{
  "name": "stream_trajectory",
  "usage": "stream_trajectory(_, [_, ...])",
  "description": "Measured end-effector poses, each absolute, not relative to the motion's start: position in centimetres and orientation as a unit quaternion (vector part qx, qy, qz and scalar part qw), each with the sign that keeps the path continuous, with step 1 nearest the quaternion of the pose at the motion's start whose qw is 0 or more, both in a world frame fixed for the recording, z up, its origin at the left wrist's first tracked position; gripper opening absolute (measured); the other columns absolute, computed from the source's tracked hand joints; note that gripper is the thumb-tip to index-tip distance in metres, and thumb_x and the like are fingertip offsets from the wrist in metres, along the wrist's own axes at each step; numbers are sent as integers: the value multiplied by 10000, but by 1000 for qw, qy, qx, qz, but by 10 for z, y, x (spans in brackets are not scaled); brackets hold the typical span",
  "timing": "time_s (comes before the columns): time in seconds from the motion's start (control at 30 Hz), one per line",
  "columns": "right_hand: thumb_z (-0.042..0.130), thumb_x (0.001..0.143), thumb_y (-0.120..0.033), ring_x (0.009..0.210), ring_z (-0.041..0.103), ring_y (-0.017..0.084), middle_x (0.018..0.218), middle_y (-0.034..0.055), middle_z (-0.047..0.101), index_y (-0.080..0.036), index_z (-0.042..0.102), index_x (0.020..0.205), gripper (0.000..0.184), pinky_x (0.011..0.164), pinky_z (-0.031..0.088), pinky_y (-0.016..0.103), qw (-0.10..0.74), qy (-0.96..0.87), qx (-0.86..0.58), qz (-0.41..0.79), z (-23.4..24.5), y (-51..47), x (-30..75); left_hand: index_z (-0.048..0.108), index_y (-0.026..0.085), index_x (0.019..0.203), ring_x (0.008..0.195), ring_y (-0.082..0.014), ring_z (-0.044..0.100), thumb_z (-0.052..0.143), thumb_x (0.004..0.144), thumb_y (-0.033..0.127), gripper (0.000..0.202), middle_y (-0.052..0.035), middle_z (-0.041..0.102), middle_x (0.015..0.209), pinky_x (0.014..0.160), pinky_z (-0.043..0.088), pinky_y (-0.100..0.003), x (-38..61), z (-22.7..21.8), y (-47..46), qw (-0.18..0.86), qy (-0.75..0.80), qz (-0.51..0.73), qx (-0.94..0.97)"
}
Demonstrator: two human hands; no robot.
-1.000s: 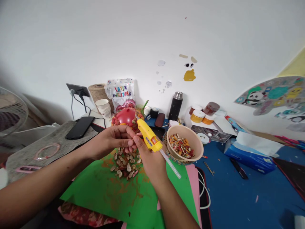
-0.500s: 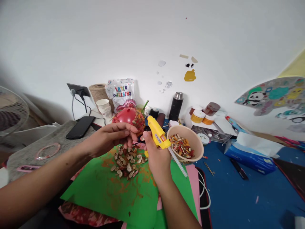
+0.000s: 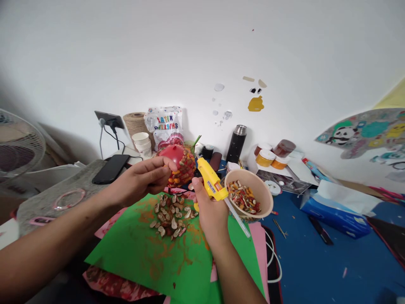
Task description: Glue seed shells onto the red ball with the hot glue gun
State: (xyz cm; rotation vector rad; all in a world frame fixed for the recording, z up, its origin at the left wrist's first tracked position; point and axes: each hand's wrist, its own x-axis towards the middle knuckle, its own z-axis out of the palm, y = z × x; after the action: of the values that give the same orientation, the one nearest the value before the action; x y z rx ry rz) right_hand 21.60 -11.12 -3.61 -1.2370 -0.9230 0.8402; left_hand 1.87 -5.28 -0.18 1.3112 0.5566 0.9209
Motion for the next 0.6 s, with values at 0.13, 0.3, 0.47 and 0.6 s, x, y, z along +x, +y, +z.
stream_trajectory(0.13, [835,739,-698,543,561,159,583,-34,594,-215,712,796,502,515,455,281,633,-407,-546,368,-36,-112,215,745,165,1001,485,-69,213,851,952,470,327,102,340,563,479,178,-209,20,-1,-55,663,241,412,576])
stream_trajectory(0.3, [824,736,-710,531,552,161,565,-42,571,-219,705,790,508,504,440,283,624,-413,-551,371,-37,-111,214,806,133,1044,523,-76,360,914,889,458,376,70,425,611,525,267,-210,25,-6,-50,686,242,440,527])
stream_trajectory(0.47, [833,753,-713,529,556,164,566,-40,575,-218,709,806,513,502,432,283,618,-421,-550,372,-39,-111,215,855,152,1109,722,-149,616,920,858,304,300,-24,635,808,670,453,-262,26,-11,-48,689,265,442,510])
stream_trajectory(0.6, [829,746,-738,533,560,163,573,-38,583,-214,718,815,539,504,436,282,609,-423,-556,376,-39,-112,215,872,156,1014,695,-145,606,827,824,192,199,-29,656,796,680,451,-277,28,-13,-46,683,282,448,503])
